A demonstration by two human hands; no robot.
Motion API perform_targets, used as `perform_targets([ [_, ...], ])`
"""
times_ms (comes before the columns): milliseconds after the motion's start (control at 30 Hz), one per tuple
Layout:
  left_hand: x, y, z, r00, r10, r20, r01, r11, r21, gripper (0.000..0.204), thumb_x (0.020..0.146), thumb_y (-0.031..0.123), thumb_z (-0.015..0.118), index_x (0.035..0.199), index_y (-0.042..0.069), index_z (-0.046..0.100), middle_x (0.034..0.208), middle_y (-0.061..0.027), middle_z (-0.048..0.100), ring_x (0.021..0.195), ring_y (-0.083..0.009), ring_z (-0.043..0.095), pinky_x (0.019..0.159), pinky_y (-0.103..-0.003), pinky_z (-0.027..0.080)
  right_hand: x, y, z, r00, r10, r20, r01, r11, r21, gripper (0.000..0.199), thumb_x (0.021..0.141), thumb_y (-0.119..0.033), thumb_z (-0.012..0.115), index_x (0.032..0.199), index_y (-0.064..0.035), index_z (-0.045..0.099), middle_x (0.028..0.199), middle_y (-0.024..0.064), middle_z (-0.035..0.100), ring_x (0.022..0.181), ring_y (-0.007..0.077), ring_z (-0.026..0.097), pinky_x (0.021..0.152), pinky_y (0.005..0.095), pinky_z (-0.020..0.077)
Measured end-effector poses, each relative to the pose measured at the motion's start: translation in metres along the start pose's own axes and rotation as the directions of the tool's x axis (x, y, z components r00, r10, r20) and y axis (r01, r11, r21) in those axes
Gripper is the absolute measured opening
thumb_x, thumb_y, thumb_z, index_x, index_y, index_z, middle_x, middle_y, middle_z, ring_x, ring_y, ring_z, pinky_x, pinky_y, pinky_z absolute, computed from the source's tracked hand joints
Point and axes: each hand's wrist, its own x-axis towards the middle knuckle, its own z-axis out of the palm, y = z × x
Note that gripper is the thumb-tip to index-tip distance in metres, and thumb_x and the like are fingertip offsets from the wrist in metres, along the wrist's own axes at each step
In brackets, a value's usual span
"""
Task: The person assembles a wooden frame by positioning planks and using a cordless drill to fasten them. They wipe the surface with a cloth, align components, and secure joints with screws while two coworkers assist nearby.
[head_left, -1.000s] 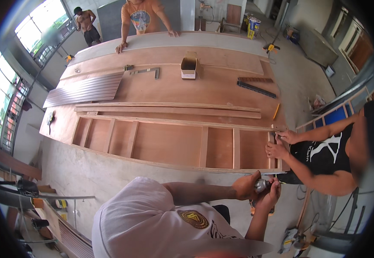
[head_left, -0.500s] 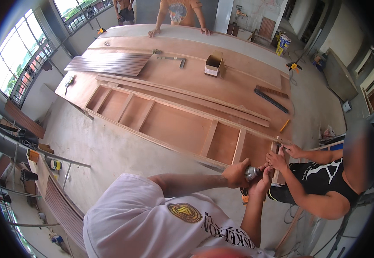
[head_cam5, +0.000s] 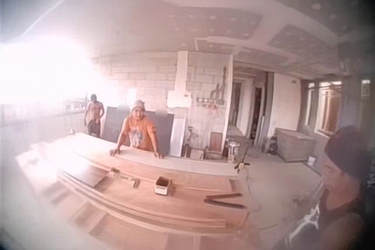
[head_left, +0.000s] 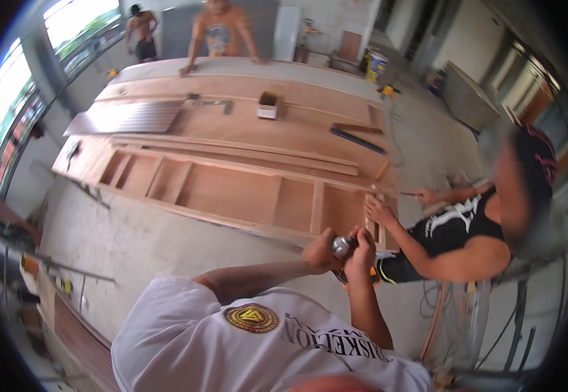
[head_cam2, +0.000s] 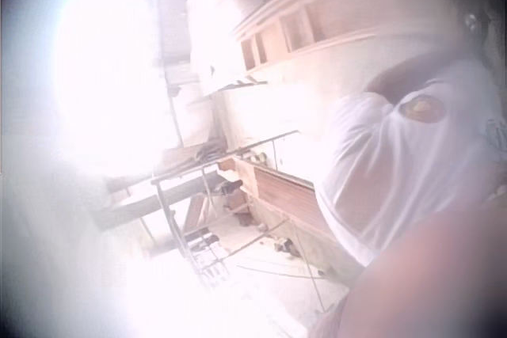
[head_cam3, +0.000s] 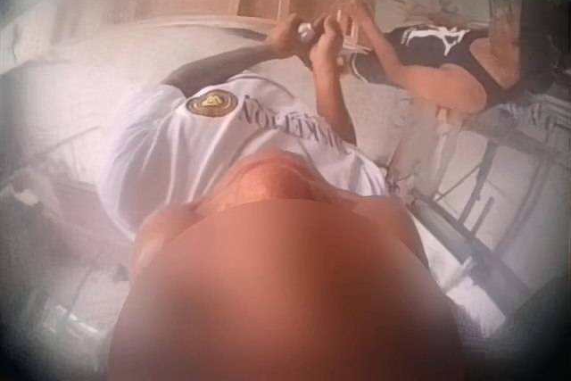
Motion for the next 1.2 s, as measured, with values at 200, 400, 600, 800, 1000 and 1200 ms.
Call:
perform_targets([
  [200, 0.004, 0.015, 0.008, 0.998, 0.013, 0.066, 0.007, 0.957, -0.290, 0.072, 0.065, 0.030, 0.094, 0.113, -0.002, 0.051, 0.100, -0.0167, 0.067, 0.089, -0.0252, 0.068, 0.077, -0.039, 0.055, -0.005, -0.004, -0.018, 0.995, -0.085, -0.055, 0.082, 0.995, -0.049, 0.015, 0.099, -0.013, 0.064, 0.107, -0.0010, 0.069, 0.099, 0.0074, 0.072, 0.088, 0.0149, 0.064, 0.083, 0.0299, 0.0508],
  [400, 0.001, 0.023, 0.005, 0.982, -0.041, 0.182, 0.082, 0.971, -0.225, 0.076, 0.060, 0.027, 0.097, 0.114, -0.002, 0.050, 0.100, -0.0151, 0.065, 0.090, -0.0189, 0.065, 0.074, -0.035, 0.055, -0.013, -0.014, -0.016, 0.959, -0.283, -0.002, 0.249, 0.848, -0.469, 0.021, 0.104, -0.020, 0.059, 0.103, -0.0003, 0.066, 0.089, 0.0055, 0.071, 0.082, 0.0133, 0.064, 0.077, 0.0301, 0.0510],
  [600, -0.008, 0.030, 0.025, 0.961, -0.015, 0.276, 0.063, 0.985, -0.164, 0.083, 0.066, 0.025, 0.094, 0.129, -0.004, 0.049, 0.110, -0.0172, 0.064, 0.097, -0.0214, 0.065, 0.078, -0.035, 0.055, -0.026, -0.007, -0.037, 0.887, -0.450, 0.102, 0.374, 0.572, -0.729, 0.024, 0.110, -0.025, 0.044, 0.099, -0.0046, 0.049, 0.081, 0.0100, 0.068, 0.077, 0.0180, 0.066, 0.076, 0.0299, 0.0537],
  [800, -0.018, 0.037, 0.002, 0.847, -0.015, 0.531, 0.181, 0.948, -0.263, 0.069, 0.079, 0.025, 0.084, 0.133, -0.004, 0.052, 0.110, -0.0177, 0.067, 0.102, -0.0203, 0.065, 0.080, -0.034, 0.055, -0.039, -0.022, -0.069, 0.981, -0.102, -0.166, 0.088, 0.992, -0.094, 0.022, 0.106, -0.028, 0.050, 0.102, -0.0066, 0.052, 0.083, 0.0129, 0.067, 0.072, 0.0273, 0.069, 0.070, 0.0440, 0.0609],
  [1000, 0.043, 0.033, 0.003, 0.945, 0.055, 0.322, 0.096, 0.894, -0.437, 0.036, 0.097, 0.031, 0.067, 0.105, -0.004, 0.067, 0.085, -0.0096, 0.068, 0.081, -0.0185, 0.066, 0.069, -0.033, 0.054, -0.049, -0.023, -0.072, 0.981, 0.193, -0.030, -0.188, 0.974, 0.130, 0.021, 0.104, -0.029, 0.052, 0.106, -0.0080, 0.056, 0.083, 0.0145, 0.067, 0.075, 0.0327, 0.071, 0.067, 0.0439, 0.0593],
  [1200, 0.043, 0.013, 0.036, 0.824, -0.229, 0.518, 0.541, 0.591, -0.599, 0.026, 0.101, 0.029, 0.062, 0.100, 0.004, 0.066, 0.077, 0.0006, 0.058, 0.060, -0.0061, 0.050, 0.049, -0.023, 0.040, -0.049, -0.002, -0.050, 0.980, 0.194, -0.043, -0.198, 0.967, -0.162, 0.021, 0.104, -0.022, 0.055, 0.103, -0.0028, 0.064, 0.087, 0.0037, 0.066, 0.073, 0.0118, 0.064, 0.068, 0.0284, 0.0541],
])
